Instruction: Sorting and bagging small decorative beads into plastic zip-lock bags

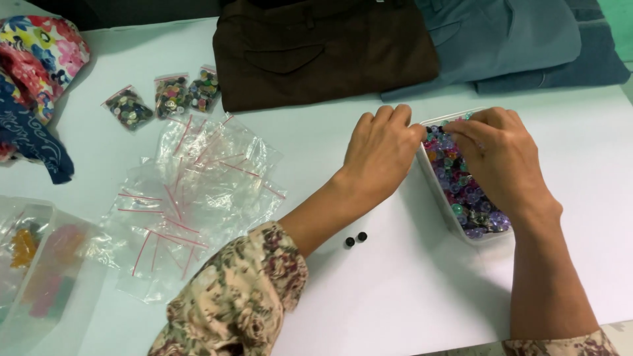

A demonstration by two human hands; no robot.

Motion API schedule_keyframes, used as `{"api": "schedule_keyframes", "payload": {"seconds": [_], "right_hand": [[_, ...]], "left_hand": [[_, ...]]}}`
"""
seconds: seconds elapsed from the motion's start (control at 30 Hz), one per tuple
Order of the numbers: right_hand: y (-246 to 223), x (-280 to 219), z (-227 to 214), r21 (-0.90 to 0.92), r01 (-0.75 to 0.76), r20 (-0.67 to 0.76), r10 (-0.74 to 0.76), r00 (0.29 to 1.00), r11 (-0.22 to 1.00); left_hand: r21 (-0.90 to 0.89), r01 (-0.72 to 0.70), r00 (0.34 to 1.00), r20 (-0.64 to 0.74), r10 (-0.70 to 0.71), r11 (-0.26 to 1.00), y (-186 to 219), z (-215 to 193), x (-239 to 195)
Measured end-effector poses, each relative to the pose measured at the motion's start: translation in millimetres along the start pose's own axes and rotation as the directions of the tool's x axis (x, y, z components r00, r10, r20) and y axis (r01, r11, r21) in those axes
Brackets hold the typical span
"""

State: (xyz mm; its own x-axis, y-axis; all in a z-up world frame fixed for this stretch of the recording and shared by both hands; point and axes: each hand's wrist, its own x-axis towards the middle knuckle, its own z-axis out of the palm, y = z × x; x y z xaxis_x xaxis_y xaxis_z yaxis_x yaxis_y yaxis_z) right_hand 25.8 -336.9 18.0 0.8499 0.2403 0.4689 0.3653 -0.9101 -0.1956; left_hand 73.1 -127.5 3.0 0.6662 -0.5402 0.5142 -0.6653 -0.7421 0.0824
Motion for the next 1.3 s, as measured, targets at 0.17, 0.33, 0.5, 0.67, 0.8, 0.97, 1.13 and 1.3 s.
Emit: {"api": "schedule_keyframes", "payload": {"seconds": [0.17,0.33,0.5,0.67,0.8,0.97,1.13,1.3], "right_hand": [[13.6,9.6,15.3,-0.042,0.001,0.004,-0.001,1.000,0.999],[16.0,7.1,23.1,-0.081,0.049,-0.001,-0.049,0.999,0.996],[14.7,5.2,22.0,-0.178,0.027,0.049,-0.018,0.999,0.984],[17.4,3.2,23.8,-0.207,-0.009,0.074,0.025,0.997,0.978],[18.7,2.1,25.2,-0.211,0.014,0.028,-0.008,1.000,0.977],[14.2,2.6,15.7,-0.157,-0.022,0.060,0.032,0.998,0.987],[9.7,-5.5,-3.3,-0.057,-0.081,0.122,0.088,0.989,0.995],[1.1,-12.8,-20.8,0.015,-0.079,0.067,0.078,0.995,0.997]], "left_hand": [[0.180,0.021,1.000,0.000,-0.022,0.983,13.5,40.4,33.4],[0.236,0.039,0.999,-0.015,-0.036,0.971,20.0,57.2,44.1],[0.250,0.044,0.998,-0.054,-0.031,0.967,27.1,60.4,47.6],[0.297,0.044,0.996,0.059,-0.065,0.954,30.3,54.1,52.3],[0.285,0.048,0.976,0.191,-0.106,0.957,28.5,54.0,57.3],[0.247,0.038,0.989,0.128,-0.071,0.968,22.5,69.2,54.1],[0.117,0.005,0.993,0.120,-0.019,0.993,31.5,59.4,42.3],[-0.106,0.023,0.988,0.157,-0.006,0.994,35.3,29.1,32.3]]}}
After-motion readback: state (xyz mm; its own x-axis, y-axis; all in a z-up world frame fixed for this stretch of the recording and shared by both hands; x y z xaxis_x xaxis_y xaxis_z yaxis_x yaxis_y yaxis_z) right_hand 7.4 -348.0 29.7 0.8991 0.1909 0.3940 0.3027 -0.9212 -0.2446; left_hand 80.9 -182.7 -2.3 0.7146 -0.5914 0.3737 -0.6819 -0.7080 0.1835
